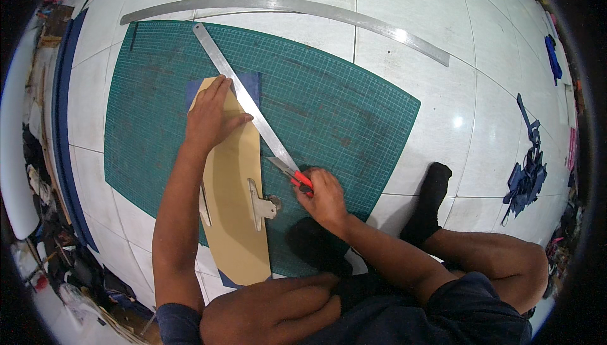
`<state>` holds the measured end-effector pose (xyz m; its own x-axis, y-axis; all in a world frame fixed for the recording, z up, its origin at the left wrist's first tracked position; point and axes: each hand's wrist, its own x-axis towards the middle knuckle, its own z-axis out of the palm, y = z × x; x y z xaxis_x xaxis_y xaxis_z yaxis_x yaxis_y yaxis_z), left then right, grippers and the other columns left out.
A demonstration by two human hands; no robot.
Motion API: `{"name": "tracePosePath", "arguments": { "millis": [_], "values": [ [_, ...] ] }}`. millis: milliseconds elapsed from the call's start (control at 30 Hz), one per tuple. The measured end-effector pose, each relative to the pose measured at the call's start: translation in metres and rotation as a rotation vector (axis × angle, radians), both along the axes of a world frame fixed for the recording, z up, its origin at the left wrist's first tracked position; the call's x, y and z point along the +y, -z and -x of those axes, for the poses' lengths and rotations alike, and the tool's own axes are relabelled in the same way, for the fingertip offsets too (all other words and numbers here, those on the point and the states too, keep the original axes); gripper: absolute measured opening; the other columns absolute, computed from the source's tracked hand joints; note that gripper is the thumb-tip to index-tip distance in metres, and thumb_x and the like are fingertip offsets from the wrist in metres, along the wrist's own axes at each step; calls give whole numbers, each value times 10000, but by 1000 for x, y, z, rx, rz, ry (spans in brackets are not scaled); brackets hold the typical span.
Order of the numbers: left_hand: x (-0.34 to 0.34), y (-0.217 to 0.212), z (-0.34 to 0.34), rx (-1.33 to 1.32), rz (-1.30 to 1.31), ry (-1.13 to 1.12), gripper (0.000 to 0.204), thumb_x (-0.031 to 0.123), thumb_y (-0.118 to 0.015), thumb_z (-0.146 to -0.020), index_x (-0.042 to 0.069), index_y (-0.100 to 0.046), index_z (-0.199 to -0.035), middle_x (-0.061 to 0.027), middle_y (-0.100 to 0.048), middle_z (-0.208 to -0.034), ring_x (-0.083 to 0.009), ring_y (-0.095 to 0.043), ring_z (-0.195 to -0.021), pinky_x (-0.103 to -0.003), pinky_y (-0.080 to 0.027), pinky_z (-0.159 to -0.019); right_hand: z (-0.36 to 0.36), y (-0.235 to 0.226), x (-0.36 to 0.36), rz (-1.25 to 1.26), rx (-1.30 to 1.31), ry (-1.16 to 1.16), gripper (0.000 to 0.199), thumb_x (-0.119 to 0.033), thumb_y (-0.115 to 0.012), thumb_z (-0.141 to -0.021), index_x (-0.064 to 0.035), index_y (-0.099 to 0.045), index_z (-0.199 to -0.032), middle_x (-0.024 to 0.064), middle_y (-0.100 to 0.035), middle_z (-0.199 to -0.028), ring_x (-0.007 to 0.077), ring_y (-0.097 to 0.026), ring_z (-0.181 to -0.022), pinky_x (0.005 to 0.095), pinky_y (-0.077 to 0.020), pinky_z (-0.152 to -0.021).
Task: The person aligns a blue fabric under a cardboard template and uses a utility knife and a metal ruler to cut the fabric into specific shapes.
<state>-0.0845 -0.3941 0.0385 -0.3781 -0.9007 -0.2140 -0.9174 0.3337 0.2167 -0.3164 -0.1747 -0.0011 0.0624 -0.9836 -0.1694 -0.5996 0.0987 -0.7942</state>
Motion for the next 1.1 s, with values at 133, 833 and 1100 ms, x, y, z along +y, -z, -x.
{"name": "tracePosePath", "arguments": {
  "millis": [133,833,1100],
  "values": [
    [1,2,-4,27,7,4,958,557,-831,-721,-35,-494,-1394,-250,-497,-1448,-416,-492,-1326,-476,-407,-1116,0,-3,-2,-37,0,-13,393,-102,-794,-746,-29,-552,-1047,189,-601,-979,406,-605,-950,509,-478,-822],
    [3,9,-2,-19,52,47,1072,671,-797,-701,-83,-473,-1391,-290,-478,-1437,-432,-459,-1346,-481,-396,-1127,1,2,-2,-27,-7,-32,431,-99,-800,-738,-14,-571,-1093,182,-615,-1046,388,-616,-998,496,-489,-879],
    [1,9,4,-2,-2,-9,1048,603,-842,-683,-56,-461,-1404,-280,-472,-1440,-441,-465,-1332,-477,-404,-1121,2,-2,-2,-24,-7,-26,415,-102,-795,-749,-13,-570,-1087,191,-602,-1053,392,-612,-1000,494,-489,-866]
  ]
}}
